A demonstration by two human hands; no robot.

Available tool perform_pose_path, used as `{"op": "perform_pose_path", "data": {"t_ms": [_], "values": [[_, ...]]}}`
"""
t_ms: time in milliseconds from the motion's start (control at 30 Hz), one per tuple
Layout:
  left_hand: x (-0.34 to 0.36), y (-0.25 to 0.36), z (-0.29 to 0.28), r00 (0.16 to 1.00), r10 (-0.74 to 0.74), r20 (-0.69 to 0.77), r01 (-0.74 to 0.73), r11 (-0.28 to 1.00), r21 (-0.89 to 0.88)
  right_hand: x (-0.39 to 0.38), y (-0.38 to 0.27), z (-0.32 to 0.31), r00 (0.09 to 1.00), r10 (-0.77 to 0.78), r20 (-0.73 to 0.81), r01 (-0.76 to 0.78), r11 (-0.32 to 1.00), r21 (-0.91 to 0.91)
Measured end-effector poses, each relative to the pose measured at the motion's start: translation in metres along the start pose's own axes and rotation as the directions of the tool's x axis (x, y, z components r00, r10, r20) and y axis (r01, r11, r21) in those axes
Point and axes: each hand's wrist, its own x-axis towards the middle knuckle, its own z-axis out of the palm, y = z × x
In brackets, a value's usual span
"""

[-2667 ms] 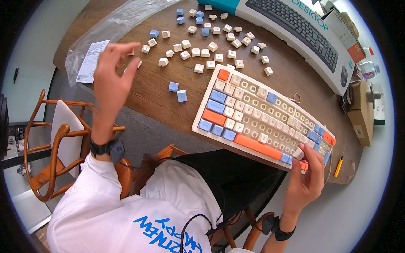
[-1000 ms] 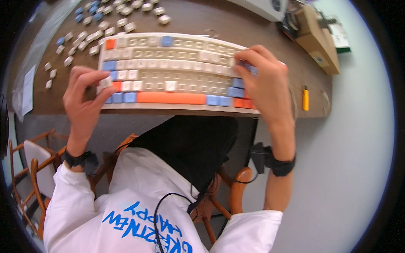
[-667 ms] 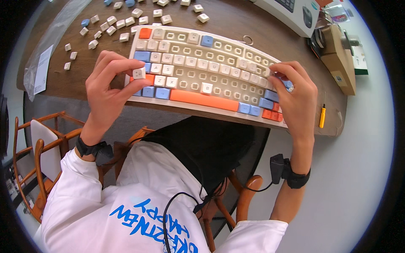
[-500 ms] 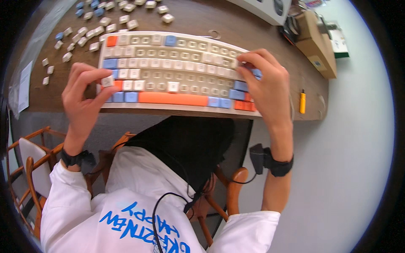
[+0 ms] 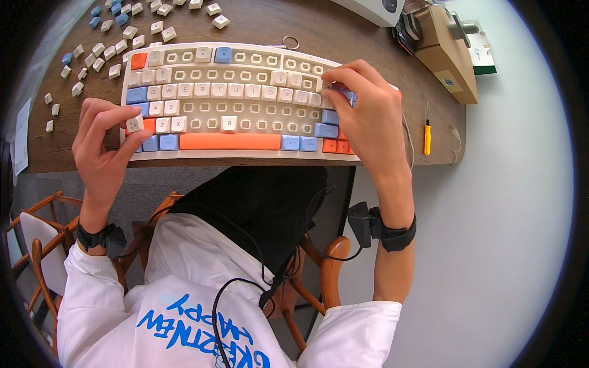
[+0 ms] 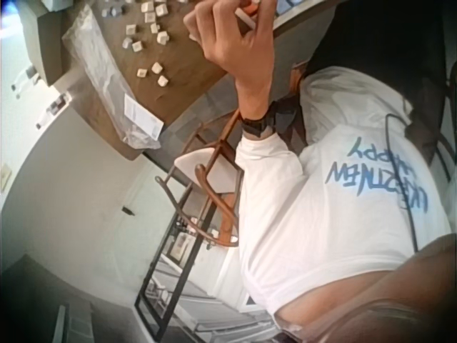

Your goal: The person attaches various keycaps to a keyboard frame by pressing them into place one at a time, occasionally using a small yellow tool to assist in positioning or securing the keys.

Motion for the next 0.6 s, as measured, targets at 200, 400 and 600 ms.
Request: {"op": "perform_pose_path", "data": {"t_ms": [200, 400, 600], "values": [[0.002, 0.001, 0.0, 1.0, 0.011, -0.013, -0.011, 1.0, 0.008, 0.017, 0.011, -0.012, 0.974, 0.096, 0.205, -0.114, 0.991, 0.076], [-0.001, -0.001, 0.0, 1.0, 0.023, -0.011, -0.023, 1.0, 0.019, 0.033, 0.02, -0.019, 0.922, 0.152, 0.357, -0.219, 0.963, 0.155], [-0.001, -0.001, 0.0, 1.0, 0.021, -0.009, -0.021, 1.0, -0.006, 0.039, 0.024, -0.021, 0.908, 0.134, 0.397, -0.219, 0.96, 0.176]]}}
